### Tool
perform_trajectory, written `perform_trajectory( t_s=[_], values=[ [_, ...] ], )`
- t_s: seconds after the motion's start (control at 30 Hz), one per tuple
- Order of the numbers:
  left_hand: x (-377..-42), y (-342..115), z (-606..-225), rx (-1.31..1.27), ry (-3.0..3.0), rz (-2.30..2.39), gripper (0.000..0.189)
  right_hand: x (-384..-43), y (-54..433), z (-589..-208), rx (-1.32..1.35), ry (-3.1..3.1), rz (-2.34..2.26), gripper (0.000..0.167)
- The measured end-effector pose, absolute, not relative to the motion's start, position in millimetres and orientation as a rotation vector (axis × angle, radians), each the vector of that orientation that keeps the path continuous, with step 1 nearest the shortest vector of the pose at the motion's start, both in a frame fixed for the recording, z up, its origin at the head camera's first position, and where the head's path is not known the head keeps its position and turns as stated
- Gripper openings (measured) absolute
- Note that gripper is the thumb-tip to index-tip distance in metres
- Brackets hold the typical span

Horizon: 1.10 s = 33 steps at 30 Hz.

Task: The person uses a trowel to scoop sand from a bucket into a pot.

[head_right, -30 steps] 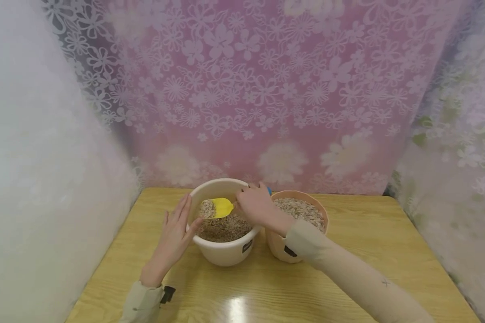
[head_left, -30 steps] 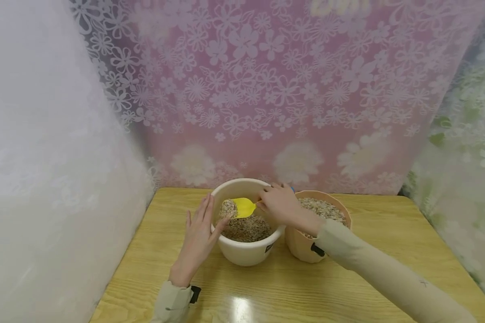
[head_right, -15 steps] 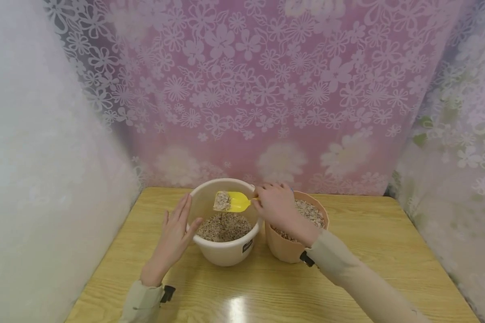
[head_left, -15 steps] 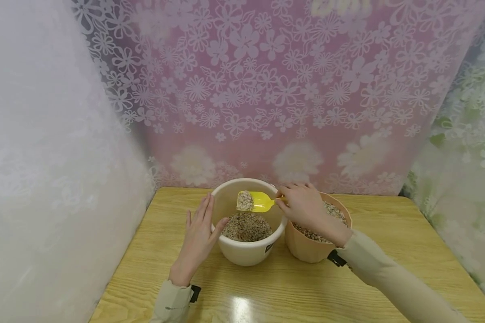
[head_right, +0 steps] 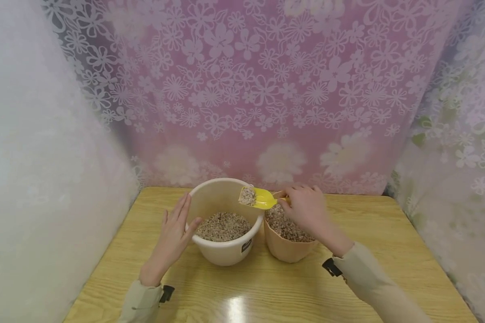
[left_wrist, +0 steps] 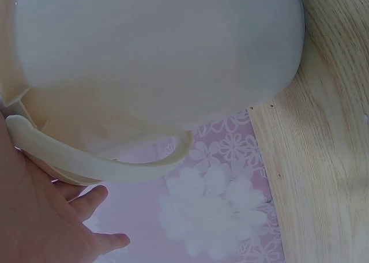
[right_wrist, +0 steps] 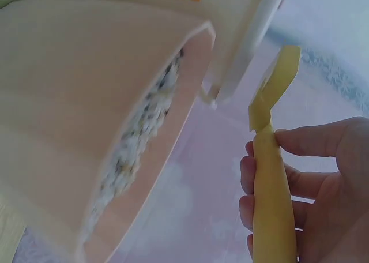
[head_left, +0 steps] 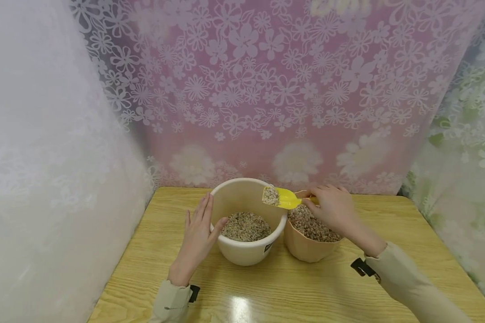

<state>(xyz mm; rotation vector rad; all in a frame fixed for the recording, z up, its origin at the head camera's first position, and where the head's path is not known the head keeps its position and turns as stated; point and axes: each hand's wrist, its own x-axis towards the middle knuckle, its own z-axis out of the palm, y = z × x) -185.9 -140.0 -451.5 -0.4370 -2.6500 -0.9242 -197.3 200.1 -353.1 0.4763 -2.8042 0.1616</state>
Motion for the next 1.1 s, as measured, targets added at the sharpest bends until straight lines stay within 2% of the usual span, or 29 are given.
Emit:
perform_trajectory(
  t_s=[0.43,0.67,0.9,1.1],
  values=[
    [-184.9,-140.3,-449.1,-0.443,-2.660,-0.937,0.079,-175.8,259.8,-364.2,0.339,-2.794,0.139,0.020],
    [-185.4,-139.7,-449.8,-0.440,-2.662,-0.940,0.079,-175.2,277.4,-380.7,0.428,-2.524,-0.032,0.013],
    [-186.2,-139.9,-450.3,-0.442,-2.654,-0.923,0.080,-179.4,285.8,-386.5,0.533,-2.293,-0.125,0.079],
    [-186.1,-140.1,-449.9,-0.446,-2.652,-0.928,0.079,-176.1,297.1,-382.7,0.566,-2.207,-0.143,0.073]
  ],
)
